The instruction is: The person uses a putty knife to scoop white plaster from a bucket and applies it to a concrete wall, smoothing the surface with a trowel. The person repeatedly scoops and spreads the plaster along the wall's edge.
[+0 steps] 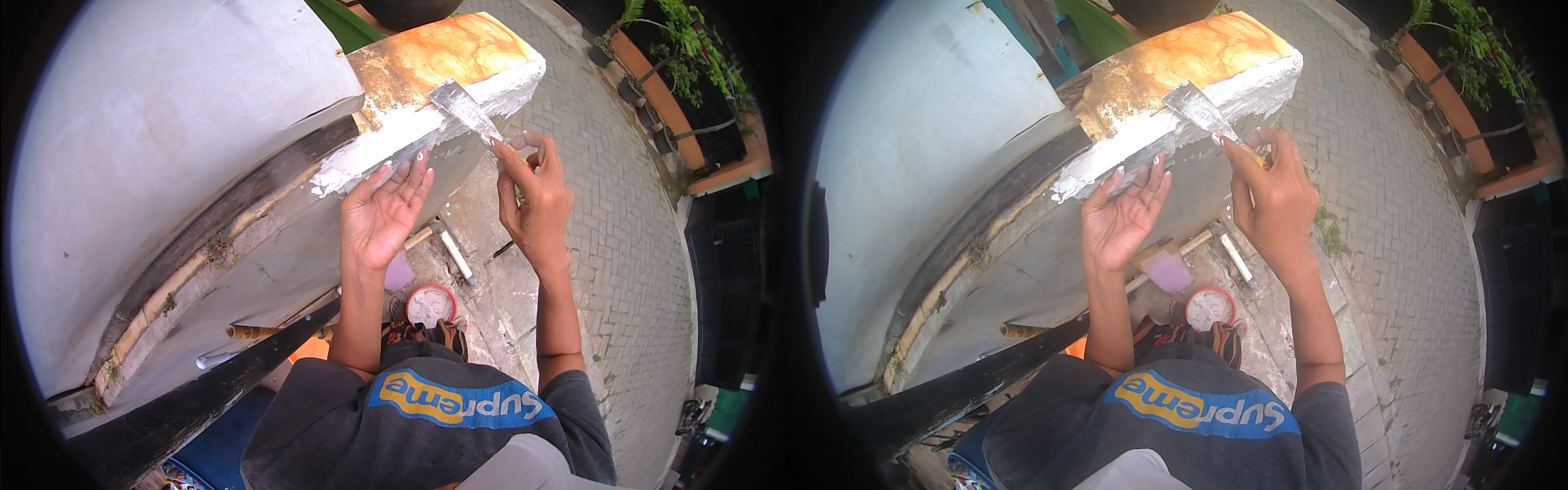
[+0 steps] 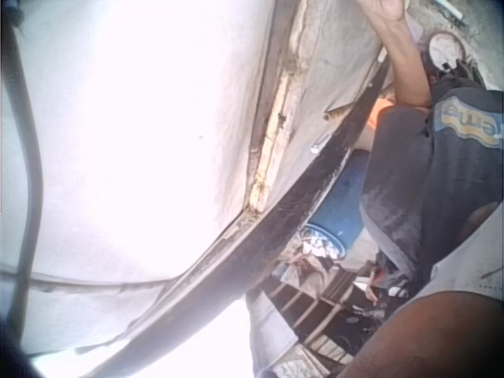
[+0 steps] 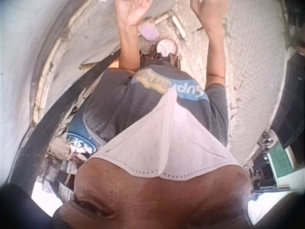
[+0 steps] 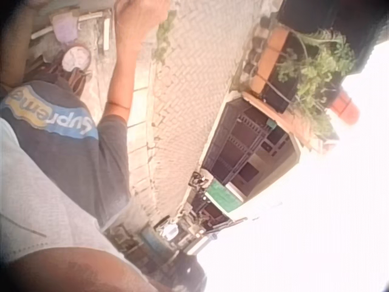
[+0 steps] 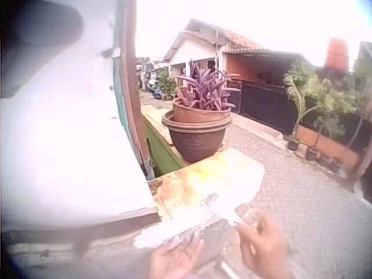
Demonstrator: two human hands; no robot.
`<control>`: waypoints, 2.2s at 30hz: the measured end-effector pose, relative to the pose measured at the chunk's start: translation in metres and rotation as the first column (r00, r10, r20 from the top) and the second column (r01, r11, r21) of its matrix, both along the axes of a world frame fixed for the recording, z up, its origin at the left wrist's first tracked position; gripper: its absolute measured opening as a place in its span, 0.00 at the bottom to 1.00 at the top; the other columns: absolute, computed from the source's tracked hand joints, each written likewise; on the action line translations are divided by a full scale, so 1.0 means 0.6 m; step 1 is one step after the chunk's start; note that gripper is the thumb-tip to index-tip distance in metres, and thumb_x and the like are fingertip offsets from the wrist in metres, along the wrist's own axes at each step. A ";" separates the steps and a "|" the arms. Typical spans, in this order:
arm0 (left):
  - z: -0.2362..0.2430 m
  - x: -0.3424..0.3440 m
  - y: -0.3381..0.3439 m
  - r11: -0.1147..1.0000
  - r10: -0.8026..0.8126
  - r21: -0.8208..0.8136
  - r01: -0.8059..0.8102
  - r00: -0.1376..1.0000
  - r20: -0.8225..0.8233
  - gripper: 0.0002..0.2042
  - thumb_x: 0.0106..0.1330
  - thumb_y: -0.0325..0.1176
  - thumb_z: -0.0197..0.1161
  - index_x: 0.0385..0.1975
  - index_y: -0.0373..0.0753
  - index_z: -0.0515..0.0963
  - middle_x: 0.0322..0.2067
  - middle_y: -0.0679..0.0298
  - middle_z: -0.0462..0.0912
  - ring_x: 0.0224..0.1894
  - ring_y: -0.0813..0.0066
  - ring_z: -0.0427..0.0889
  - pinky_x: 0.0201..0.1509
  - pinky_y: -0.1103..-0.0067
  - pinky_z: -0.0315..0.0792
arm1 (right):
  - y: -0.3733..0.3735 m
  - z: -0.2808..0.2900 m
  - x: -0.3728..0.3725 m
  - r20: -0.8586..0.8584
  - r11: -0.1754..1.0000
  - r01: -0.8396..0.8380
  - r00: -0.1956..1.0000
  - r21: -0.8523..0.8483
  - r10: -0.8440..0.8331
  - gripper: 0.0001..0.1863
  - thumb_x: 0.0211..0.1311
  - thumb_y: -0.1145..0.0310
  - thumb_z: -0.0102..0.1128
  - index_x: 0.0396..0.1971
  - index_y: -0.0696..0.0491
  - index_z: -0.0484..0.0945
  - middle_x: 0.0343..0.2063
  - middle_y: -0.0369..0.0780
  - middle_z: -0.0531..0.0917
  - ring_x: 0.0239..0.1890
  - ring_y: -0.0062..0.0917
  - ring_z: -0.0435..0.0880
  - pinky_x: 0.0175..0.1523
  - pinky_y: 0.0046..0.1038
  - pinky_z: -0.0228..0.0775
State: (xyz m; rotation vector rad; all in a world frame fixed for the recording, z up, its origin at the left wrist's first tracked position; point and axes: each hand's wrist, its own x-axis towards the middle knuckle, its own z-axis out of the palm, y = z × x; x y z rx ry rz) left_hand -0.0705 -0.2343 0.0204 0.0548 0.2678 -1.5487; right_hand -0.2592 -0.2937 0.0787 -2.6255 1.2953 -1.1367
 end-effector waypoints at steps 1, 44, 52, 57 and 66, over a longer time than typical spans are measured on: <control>0.000 0.000 0.000 1.000 -0.001 0.000 0.001 1.000 -0.002 0.18 0.62 0.24 0.58 0.47 0.20 0.65 0.57 0.42 0.65 0.65 0.58 0.61 0.73 0.63 0.52 | 0.004 0.003 0.002 0.017 0.999 -0.032 0.999 -0.013 0.032 0.24 0.43 0.78 0.62 0.44 0.43 0.81 0.39 0.41 0.76 0.32 0.30 0.78 0.29 0.27 0.70; -0.006 0.007 -0.002 0.999 -0.048 -0.007 0.048 0.999 -0.003 0.17 0.62 0.23 0.56 0.50 0.26 0.65 0.54 0.47 0.68 0.64 0.58 0.63 0.69 0.64 0.59 | 0.064 0.008 0.024 0.037 0.999 0.005 0.999 0.051 -0.007 0.24 0.42 0.79 0.61 0.43 0.45 0.82 0.41 0.43 0.76 0.35 0.33 0.79 0.31 0.29 0.70; -0.006 0.007 0.001 0.998 -0.037 -0.059 0.031 0.994 -0.101 0.16 0.63 0.24 0.53 0.47 0.19 0.64 0.57 0.40 0.64 0.64 0.55 0.61 0.71 0.61 0.55 | 0.119 0.026 0.053 0.029 0.972 -0.228 0.974 0.052 0.227 0.24 0.39 0.74 0.65 0.43 0.44 0.82 0.41 0.43 0.76 0.33 0.32 0.78 0.32 0.27 0.70; -0.009 0.007 -0.002 0.999 -0.034 0.019 0.036 0.994 -0.104 0.18 0.62 0.24 0.53 0.49 0.19 0.63 0.58 0.40 0.63 0.64 0.55 0.61 0.71 0.61 0.54 | 0.115 0.019 0.072 0.024 0.969 -0.249 0.968 -0.004 0.249 0.26 0.36 0.80 0.65 0.41 0.42 0.84 0.39 0.43 0.77 0.30 0.30 0.76 0.29 0.26 0.69; -0.011 0.009 0.001 0.997 -0.025 -0.067 0.026 1.000 0.016 0.19 0.61 0.23 0.54 0.52 0.27 0.65 0.58 0.43 0.65 0.65 0.55 0.61 0.71 0.59 0.54 | 0.109 0.012 0.047 0.010 0.979 -0.201 0.980 -0.031 0.201 0.25 0.37 0.75 0.64 0.42 0.42 0.83 0.40 0.41 0.77 0.32 0.30 0.77 0.29 0.26 0.69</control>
